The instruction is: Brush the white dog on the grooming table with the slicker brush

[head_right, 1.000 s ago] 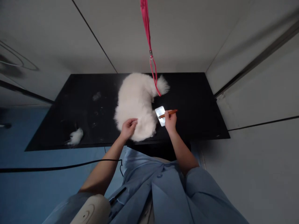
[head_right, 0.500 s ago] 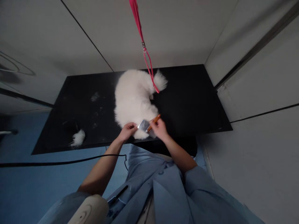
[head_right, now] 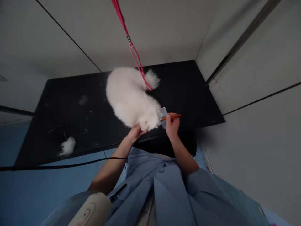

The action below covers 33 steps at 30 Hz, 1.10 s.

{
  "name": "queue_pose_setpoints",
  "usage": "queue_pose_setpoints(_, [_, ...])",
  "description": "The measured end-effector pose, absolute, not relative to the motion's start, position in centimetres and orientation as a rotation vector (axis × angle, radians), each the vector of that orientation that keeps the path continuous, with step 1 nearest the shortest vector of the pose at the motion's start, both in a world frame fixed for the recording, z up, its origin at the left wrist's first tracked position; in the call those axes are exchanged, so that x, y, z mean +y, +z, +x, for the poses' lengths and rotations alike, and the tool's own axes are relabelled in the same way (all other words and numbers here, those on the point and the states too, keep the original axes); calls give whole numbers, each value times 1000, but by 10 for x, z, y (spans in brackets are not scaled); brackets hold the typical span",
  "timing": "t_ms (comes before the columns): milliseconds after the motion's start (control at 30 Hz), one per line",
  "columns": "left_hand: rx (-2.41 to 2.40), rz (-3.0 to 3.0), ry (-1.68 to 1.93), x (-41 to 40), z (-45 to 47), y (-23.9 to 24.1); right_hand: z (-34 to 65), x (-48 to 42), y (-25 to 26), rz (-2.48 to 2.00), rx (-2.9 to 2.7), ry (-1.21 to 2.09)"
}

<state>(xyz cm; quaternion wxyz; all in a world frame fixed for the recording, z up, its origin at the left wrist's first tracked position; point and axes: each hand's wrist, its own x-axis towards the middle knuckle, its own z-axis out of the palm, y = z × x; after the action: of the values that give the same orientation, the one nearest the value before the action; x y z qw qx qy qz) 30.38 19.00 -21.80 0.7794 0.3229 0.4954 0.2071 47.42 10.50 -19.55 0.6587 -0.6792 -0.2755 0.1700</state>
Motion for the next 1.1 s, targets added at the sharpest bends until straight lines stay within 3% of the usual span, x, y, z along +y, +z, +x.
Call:
queue_pose_setpoints(133, [977,786,495,190,310,-220,483,120,-190,-1493,-795,675])
queue_pose_setpoints(300, [903,796,547,185,311,-219,490,123,-184,-1513,-690,338])
queue_pose_setpoints(433, [899,738,557,185,317,-218,493,122,-186,-1501,-848,644])
queue_pose_setpoints(567, [952,728,593,187,320,-220,501,122,-189,-1562,-662,336])
queue_pose_setpoints(733, [1015,581,613,189,319,-217,494,116,-197,-1473,-840,662])
queue_pose_setpoints(867, [1097,465,648,187,319,-213,500,120,-199,-1499,-608,401])
queue_pose_setpoints(1000, [1126,502,674,183,331,-213,513,140,-193,-1461,-869,697])
queue_pose_setpoints(1100, [1256,546,738,181,342,-212,525,158,-188,-1553,-728,491])
